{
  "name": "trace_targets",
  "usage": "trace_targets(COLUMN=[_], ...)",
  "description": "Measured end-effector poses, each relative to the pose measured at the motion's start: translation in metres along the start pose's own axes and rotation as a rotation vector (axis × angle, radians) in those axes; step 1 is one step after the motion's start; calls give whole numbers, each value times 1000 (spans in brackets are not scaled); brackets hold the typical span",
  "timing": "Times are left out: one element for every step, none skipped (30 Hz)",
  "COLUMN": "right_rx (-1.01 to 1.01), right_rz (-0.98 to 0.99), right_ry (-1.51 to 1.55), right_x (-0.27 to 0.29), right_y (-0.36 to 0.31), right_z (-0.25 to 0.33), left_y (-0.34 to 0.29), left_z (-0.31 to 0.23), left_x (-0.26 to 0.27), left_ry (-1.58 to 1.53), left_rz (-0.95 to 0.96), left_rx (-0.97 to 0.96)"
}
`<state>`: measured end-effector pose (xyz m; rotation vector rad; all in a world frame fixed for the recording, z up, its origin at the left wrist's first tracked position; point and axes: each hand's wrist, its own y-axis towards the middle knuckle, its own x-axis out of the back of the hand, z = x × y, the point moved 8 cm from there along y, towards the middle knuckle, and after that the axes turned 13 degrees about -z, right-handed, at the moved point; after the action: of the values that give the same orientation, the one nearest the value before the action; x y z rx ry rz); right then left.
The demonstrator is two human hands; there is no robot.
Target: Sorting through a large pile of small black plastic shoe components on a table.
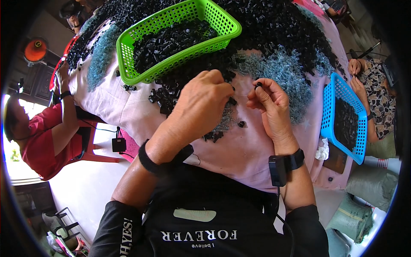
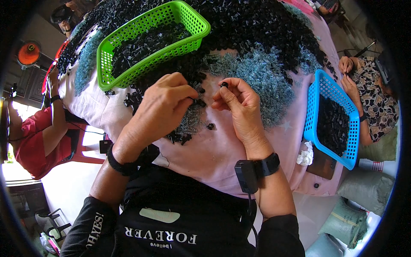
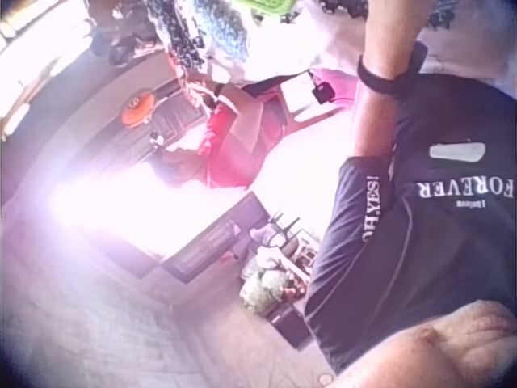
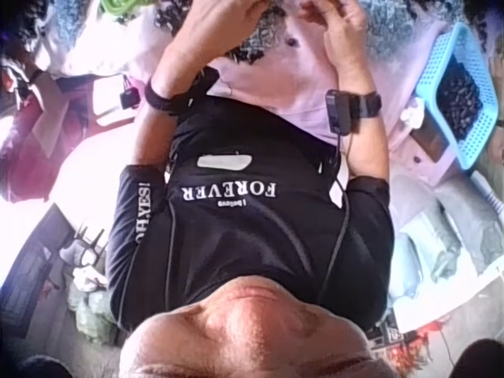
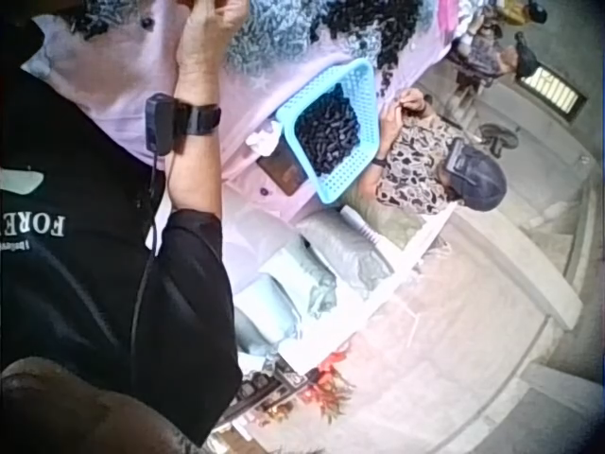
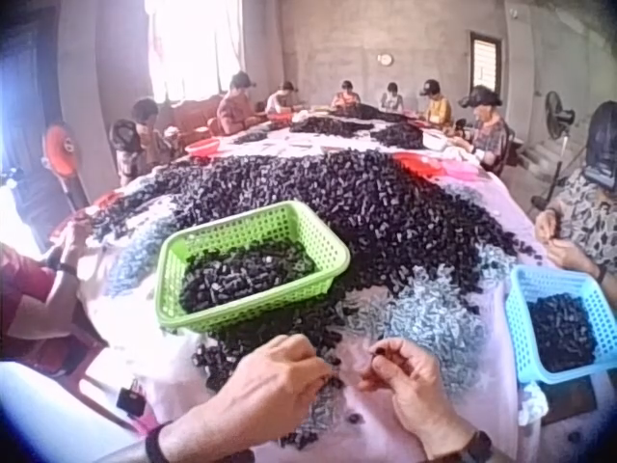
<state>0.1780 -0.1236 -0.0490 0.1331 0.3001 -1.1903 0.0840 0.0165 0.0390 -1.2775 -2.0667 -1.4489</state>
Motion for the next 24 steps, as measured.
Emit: trace_targets(right_rx=[-1,-1,-1,-1,-18,-33,-29,-29,-27,-1,9,13,18,2,16,-3,-21,-35,-21,-73,-124,-130,-119,-95], right_rz=[3,12,17,16,66,115,115,115,114,146,145,107,73,68,80,93,107,99,103,88,72,72,76,76], right_ry=[-1,1,4,5,-10,-26,-25,-7,9,-26,-31,6,44,59,56,44,32,59,56,49,42,39,39,50], right_x=[-2,-4,-4,-3,-6,-9,-11,-15,-16,-17,-17,-14,-11,-10,-11,-11,-11,-13,-13,-12,-10,-9,-10,-9], right_y=[0,0,0,0,-1,-2,-3,-4,-4,-3,-3,-2,0,0,1,1,0,-2,-3,-4,-5,-7,-8,-7], right_z=[0,1,1,1,0,0,-1,-3,-3,0,0,-1,-2,-4,-5,-8,-10,-10,-6,-8,-9,-9,-9,-10], left_y=[0,0,1,1,1,2,3,5,5,4,4,3,1,-4,-11,-20,-28,-34,-39,-43,-47,-49,-52,-53], left_z=[-4,-5,-4,-3,-1,1,8,14,15,16,15,9,3,-6,-14,-22,-27,-31,-35,-34,-33,-33,-33,-30], left_x=[-7,-14,-17,-24,-29,-29,-25,-21,-18,-13,-8,-4,-2,-6,-8,-13,-19,-21,-22,-25,-29,-28,-28,-29], left_ry=[19,3,2,62,123,123,178,232,230,202,173,145,143,68,4,20,3,-16,-34,-15,-23,-23,-21,18], left_rz=[51,74,75,127,179,178,154,127,123,88,51,39,28,102,172,202,265,265,266,334,386,381,378,373], left_rx=[-42,-59,-60,-68,-76,-78,-53,-28,-33,-20,-9,-5,-15,-42,-63,-116,-129,-152,-175,-154,-134,-145,-155,-171])
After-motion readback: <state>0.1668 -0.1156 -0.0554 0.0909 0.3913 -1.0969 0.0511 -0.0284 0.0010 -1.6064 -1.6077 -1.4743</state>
